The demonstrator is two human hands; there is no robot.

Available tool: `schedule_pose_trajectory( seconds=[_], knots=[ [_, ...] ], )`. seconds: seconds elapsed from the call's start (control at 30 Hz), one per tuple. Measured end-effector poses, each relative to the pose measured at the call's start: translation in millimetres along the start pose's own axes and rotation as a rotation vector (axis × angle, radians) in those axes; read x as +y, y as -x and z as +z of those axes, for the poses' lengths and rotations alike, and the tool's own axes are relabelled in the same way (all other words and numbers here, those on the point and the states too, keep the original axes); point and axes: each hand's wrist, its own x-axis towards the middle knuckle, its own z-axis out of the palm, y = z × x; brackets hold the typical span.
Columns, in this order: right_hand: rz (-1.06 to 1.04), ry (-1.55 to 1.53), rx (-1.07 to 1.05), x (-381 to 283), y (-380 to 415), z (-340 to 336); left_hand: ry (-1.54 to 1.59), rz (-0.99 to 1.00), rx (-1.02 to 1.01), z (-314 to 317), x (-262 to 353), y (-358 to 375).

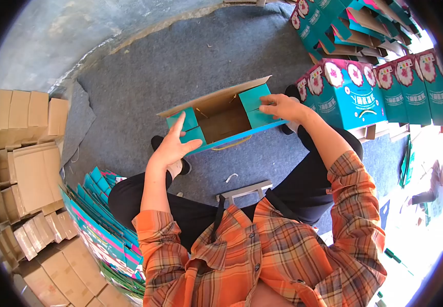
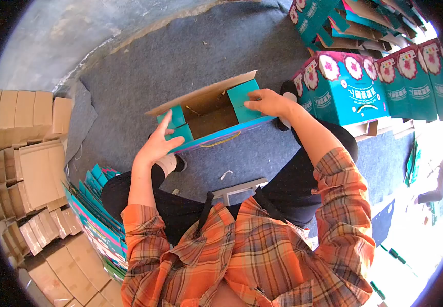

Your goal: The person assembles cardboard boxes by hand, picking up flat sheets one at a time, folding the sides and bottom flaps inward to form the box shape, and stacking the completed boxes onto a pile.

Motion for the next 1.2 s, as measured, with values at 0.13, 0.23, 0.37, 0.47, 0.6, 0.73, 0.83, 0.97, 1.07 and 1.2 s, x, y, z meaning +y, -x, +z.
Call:
schedule_pose_trajectory(
  seconds=[0.13,0.23,0.37,0.47,0.6,0.73,0.83,0.97,1.07,1.2],
  knots=[
    [0.073,-0.134,-0.005,0,-7,-2,-0.090,0.059,-0.064,-2,-9,5],
    [0.035,-0.267,0.063,3,-8,1,-0.079,-0.038,-0.028,-6,-11,-3],
    [-0.142,-0.050,0.214,17,-16,0,-0.145,-0.091,0.111,1,-11,-11],
    [-0.113,0.096,0.337,21,-18,-1,-0.460,0.089,0.300,13,-26,-19],
    [-0.147,0.156,0.406,27,-23,-1,-0.450,0.125,0.376,16,-40,-27],
    [-0.031,0.301,0.476,19,-16,0,-0.478,0.102,0.420,19,-41,-27],
    [-0.177,0.676,0.655,27,-19,7,-0.537,0.105,0.472,24,-35,-25],
    [-0.202,0.768,0.578,19,-3,17,-0.620,0.081,0.528,28,-28,-19],
    [-0.339,0.890,0.383,3,19,50,-0.674,0.177,0.562,34,-34,-21],
    [-0.364,1.089,0.354,14,18,73,-0.730,0.360,0.414,49,-34,-18]
  ],
)
